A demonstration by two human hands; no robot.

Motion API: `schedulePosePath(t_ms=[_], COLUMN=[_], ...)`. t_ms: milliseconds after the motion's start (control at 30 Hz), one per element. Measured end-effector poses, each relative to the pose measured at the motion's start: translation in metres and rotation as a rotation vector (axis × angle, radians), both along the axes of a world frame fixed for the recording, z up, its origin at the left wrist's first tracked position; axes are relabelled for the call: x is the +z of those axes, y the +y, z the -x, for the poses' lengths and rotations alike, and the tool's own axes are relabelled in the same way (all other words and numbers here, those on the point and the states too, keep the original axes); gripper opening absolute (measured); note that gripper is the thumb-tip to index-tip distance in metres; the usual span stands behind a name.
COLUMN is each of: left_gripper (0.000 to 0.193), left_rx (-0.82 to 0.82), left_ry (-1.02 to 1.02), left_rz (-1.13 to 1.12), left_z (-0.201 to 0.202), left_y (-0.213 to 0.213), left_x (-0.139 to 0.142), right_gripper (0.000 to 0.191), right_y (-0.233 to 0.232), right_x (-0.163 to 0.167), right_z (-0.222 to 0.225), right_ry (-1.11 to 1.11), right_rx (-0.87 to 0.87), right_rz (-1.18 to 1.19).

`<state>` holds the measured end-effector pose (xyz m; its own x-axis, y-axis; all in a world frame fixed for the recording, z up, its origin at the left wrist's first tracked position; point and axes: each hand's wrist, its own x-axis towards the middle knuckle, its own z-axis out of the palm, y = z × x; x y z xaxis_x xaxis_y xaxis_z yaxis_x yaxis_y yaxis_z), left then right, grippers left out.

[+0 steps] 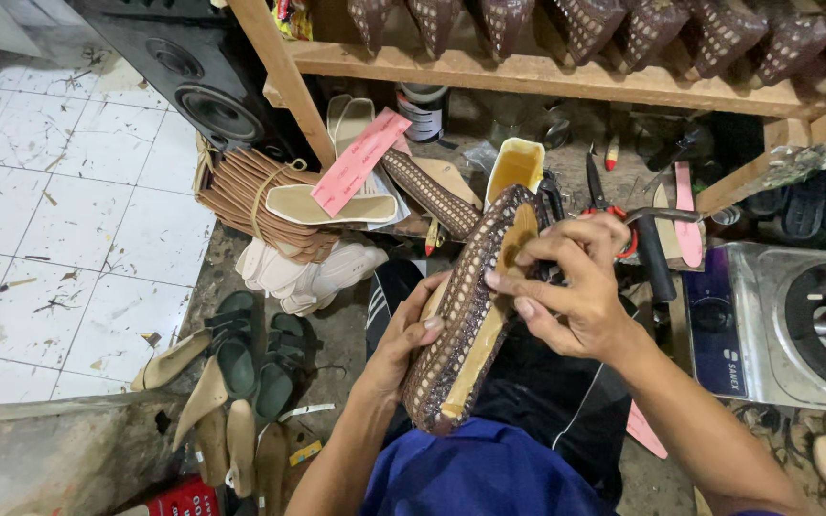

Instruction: The person applies a yellow adhesive to the inner sole of a brown woven shoe using their fingers, spreading it along the edges and center. They then place the shoe on a wooden shelf and pick up another shoe to repeat the process.

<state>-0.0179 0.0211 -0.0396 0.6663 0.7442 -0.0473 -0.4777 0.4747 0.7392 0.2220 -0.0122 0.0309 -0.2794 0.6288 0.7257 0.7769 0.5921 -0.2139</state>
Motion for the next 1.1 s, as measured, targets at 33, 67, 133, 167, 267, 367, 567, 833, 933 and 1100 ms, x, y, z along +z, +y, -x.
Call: schedulePosePath(t_ms=[33,67,133,167,267,367,567,833,933,1100], left_gripper=[0.087,0.087,0.088,0.088,0.111,0.137,0.144,0.061,0.062,0.064], left_rx=[-0.007,-0.016,-0.057,-0.075,-0.103,-0.130,0.117,0.476,0.552,0.652], left_ry=[-0.009,-0.016,-0.089,-0.126,-0.251,-0.539,-0.098,0.257,0.210,0.203], left_rz=[0.015,0.033,0.103,0.136,0.272,0.142,-0.348,-0.675,-0.611,-0.678], left_z=[-0.001,-0.001,-0.001,-0.001,-0.003,-0.002,-0.004,-0.010,-0.008,-0.007], left_y=[0.002,0.002,0.002,0.002,0.000,0.000,0.005,0.004,-0.004,-0.005], left_x=[-0.002,-0.005,-0.008,-0.008,-0.008,-0.004,-0.006,-0.028,-0.033,-0.040], right_gripper=[0.028,0.030,0.038,0.049,0.095,0.106,0.095,0.085,0.069,0.063], right_y=[-0.001,0.001,0.007,0.014,0.034,0.045,0.053,0.069,0.090,0.114], right_x=[0.000,-0.002,-0.010,-0.017,-0.042,-0.071,-0.100,-0.108,-0.111,-0.118], right_z=[-0.002,-0.003,-0.006,-0.009,-0.023,-0.037,-0.058,-0.060,-0.067,-0.059], right_ry=[0.020,0.203,0.564,0.822,1.418,1.647,1.861,1.799,1.268,-0.001], right_rx=[0.085,0.042,-0.045,0.058,0.245,0.194,0.161,0.234,0.054,-0.345], right_rz=[0.021,0.074,0.162,0.334,0.746,0.901,0.944,0.955,0.804,0.463])
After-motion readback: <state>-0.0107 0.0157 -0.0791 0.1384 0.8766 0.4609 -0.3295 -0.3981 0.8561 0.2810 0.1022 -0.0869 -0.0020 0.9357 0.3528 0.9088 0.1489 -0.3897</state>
